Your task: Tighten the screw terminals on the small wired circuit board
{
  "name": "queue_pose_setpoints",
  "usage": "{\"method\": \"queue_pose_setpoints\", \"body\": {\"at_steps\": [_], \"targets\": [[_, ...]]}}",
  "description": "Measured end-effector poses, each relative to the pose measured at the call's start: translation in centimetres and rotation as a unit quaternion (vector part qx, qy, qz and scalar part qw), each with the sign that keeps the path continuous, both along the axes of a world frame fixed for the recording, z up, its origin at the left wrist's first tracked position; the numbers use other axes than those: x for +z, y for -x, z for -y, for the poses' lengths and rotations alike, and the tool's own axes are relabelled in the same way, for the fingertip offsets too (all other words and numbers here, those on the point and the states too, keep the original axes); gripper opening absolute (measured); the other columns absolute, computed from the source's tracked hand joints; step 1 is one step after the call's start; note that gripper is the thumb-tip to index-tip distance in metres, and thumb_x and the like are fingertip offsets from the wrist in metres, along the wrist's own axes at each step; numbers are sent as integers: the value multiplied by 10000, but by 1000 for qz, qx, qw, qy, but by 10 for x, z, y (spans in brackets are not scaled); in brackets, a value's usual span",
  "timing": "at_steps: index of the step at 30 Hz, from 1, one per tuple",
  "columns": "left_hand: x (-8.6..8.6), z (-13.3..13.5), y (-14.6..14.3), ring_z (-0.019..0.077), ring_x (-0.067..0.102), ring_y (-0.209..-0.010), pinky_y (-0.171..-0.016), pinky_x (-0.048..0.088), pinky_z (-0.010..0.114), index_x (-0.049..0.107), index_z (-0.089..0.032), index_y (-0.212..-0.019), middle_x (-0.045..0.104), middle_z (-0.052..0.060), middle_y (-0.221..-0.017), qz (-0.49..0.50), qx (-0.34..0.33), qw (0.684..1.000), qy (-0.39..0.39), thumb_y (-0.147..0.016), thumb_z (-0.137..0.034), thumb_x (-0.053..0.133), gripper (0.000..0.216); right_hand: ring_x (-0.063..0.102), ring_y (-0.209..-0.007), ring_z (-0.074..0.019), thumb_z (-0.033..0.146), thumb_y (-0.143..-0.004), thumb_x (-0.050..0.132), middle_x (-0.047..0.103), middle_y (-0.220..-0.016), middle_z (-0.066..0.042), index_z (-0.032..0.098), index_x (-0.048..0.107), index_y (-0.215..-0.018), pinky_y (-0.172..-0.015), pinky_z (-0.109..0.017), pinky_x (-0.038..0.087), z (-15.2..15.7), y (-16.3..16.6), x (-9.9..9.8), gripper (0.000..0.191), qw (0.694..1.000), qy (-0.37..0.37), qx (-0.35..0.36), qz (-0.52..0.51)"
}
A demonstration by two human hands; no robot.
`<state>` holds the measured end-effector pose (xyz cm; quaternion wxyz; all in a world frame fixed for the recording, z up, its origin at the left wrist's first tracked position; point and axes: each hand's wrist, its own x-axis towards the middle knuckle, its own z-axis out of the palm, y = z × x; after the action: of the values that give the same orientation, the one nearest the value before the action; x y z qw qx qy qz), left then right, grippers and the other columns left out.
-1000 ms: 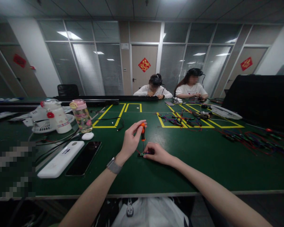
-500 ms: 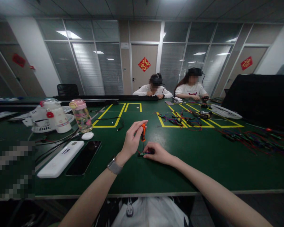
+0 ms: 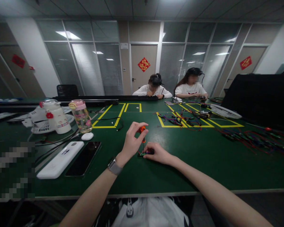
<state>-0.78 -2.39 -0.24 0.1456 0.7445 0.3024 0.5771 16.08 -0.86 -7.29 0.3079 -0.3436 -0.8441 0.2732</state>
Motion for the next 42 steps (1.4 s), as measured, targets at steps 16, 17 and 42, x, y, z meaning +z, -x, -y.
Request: {"method": "queue_pose_setpoints", "body": {"at_steps": [16, 17, 42], "targets": [[-5, -5, -1, 141, 628, -831, -756, 526, 253, 654, -236, -1105, 633, 25, -947, 38, 4, 999, 22, -874, -248, 630, 232, 502, -669, -124, 139, -730, 750, 585, -750, 4, 148, 649, -769, -615, -226, 383, 0, 1, 0, 108, 1000, -9, -1, 10], [-4, -5, -1, 137, 610, -819, -740, 517, 244, 663, -230, -1067, 609, 18, -915, 35, 21, 999, 9, -855, -246, 656, 213, 501, -668, -123, 139, -729, 751, 583, -751, 4, 148, 652, -772, -614, -225, 382, 0, 1, 0, 109, 1000, -9, -2, 10], [-4, 1, -1, 150, 570, -838, -777, 490, 273, 628, -234, -1144, 560, 25, -916, -33, 46, 997, -52, -889, -243, 605, 256, 495, -655, -120, 143, -724, 750, 578, -746, 10, 150, 638, -766, -601, -224, 375, -1, 1, 0, 120, 1000, 1, -2, 0]]}}
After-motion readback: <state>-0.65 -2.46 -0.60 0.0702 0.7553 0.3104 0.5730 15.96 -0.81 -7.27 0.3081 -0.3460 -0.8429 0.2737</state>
